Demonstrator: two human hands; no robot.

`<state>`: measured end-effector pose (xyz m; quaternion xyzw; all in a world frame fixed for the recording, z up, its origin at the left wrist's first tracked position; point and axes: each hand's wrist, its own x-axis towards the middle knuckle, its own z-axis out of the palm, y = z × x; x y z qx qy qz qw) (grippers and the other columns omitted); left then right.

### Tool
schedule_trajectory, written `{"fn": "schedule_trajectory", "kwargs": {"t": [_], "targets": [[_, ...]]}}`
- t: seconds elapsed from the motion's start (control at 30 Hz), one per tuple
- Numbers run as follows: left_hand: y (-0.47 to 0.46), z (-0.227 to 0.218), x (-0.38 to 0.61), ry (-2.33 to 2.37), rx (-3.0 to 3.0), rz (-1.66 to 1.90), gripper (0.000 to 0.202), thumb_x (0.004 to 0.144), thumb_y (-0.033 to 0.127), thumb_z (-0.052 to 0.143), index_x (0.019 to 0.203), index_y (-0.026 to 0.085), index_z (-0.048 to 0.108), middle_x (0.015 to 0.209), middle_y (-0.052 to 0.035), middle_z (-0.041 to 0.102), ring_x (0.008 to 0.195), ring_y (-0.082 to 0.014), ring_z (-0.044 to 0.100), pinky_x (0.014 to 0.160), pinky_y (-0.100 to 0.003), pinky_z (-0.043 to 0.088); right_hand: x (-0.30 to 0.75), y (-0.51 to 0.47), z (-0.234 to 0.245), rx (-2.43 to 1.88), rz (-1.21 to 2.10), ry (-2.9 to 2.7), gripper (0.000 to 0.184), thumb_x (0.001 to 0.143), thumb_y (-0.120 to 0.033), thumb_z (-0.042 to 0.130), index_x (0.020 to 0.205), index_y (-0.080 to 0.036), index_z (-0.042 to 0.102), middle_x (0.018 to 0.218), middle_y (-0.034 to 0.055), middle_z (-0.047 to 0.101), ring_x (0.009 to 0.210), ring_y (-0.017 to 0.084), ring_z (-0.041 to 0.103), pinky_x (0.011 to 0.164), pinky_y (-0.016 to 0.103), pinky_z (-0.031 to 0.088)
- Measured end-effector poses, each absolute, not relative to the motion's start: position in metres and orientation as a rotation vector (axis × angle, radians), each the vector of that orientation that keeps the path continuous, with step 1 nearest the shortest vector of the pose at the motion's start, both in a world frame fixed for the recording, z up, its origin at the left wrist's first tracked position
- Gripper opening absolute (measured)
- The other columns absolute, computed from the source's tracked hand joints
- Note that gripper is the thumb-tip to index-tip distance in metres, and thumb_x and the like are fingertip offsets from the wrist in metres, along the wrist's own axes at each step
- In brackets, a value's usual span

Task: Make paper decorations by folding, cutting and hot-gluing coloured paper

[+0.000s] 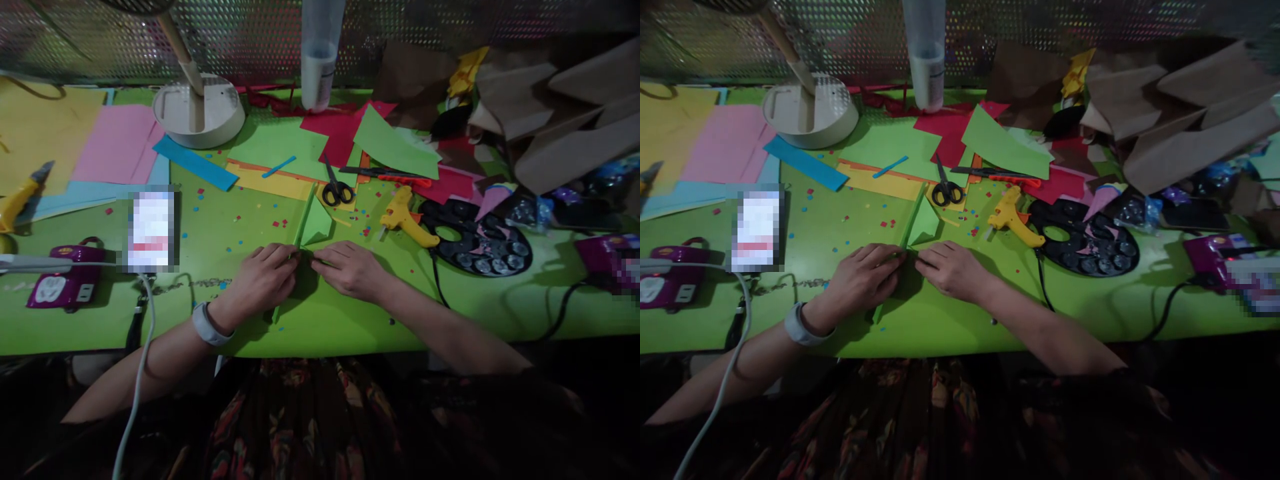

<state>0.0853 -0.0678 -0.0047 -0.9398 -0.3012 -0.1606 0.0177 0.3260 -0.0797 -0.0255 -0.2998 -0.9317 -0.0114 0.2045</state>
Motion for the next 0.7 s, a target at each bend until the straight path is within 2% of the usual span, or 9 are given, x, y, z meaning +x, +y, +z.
{"fn": "schedule_trajectory", "kwargs": {"t": [0.13,0.43,0.5,0.63,0.7], "targets": [[-0.0674,-0.0049,0.0850,-0.899,-2.928,-0.498,0.028,0.091,0.020,0.053,0.114,0.011,0.066,0.111,-0.0121,0.070,0.094,-0.0254,0.064,0.073,-0.039,0.053,0.3255,-0.0810,-0.0251,-0.836,-0.020,-2.564,0.025,0.098,-0.018,0.048,0.108,-0.016,0.071,0.105,0.0099,0.072,0.095,0.022,0.061,0.077,0.037,0.048],[-0.0680,-0.0033,0.0856,-0.893,-2.938,-0.478,0.029,0.089,0.018,0.055,0.115,0.010,0.066,0.112,-0.0125,0.071,0.094,-0.0259,0.065,0.074,-0.039,0.054,0.3219,-0.0822,-0.0243,-0.918,-0.150,-2.482,0.025,0.097,-0.013,0.050,0.115,-0.012,0.068,0.099,0.0087,0.074,0.088,0.021,0.061,0.077,0.036,0.048],[-0.0681,-0.0031,0.0854,-0.884,-2.932,-0.469,0.029,0.089,0.018,0.055,0.114,0.010,0.067,0.113,-0.0119,0.071,0.094,-0.0256,0.065,0.073,-0.039,0.054,0.3212,-0.0838,-0.0249,-0.999,-0.155,-2.449,0.025,0.098,-0.019,0.052,0.116,-0.012,0.067,0.098,0.0091,0.073,0.087,0.021,0.060,0.076,0.036,0.046],[-0.0682,-0.0033,0.0852,-0.887,-2.934,-0.465,0.030,0.090,0.021,0.054,0.115,0.011,0.067,0.114,-0.0121,0.071,0.096,-0.0256,0.065,0.075,-0.039,0.054,0.3182,-0.0861,-0.0250,-1.258,-0.066,-2.345,0.035,0.097,-0.041,0.056,0.110,-0.011,0.069,0.094,0.0110,0.071,0.087,0.023,0.057,0.075,0.037,0.044],[-0.0683,-0.0034,0.0851,-0.891,-2.935,-0.471,0.029,0.091,0.020,0.053,0.115,0.011,0.067,0.115,-0.0122,0.071,0.097,-0.0255,0.065,0.075,-0.039,0.054,0.3167,-0.0861,-0.0249,-1.314,-0.026,-2.325,0.031,0.096,-0.041,0.057,0.102,-0.013,0.070,0.091,0.0100,0.070,0.087,0.023,0.056,0.076,0.036,0.042]]}}
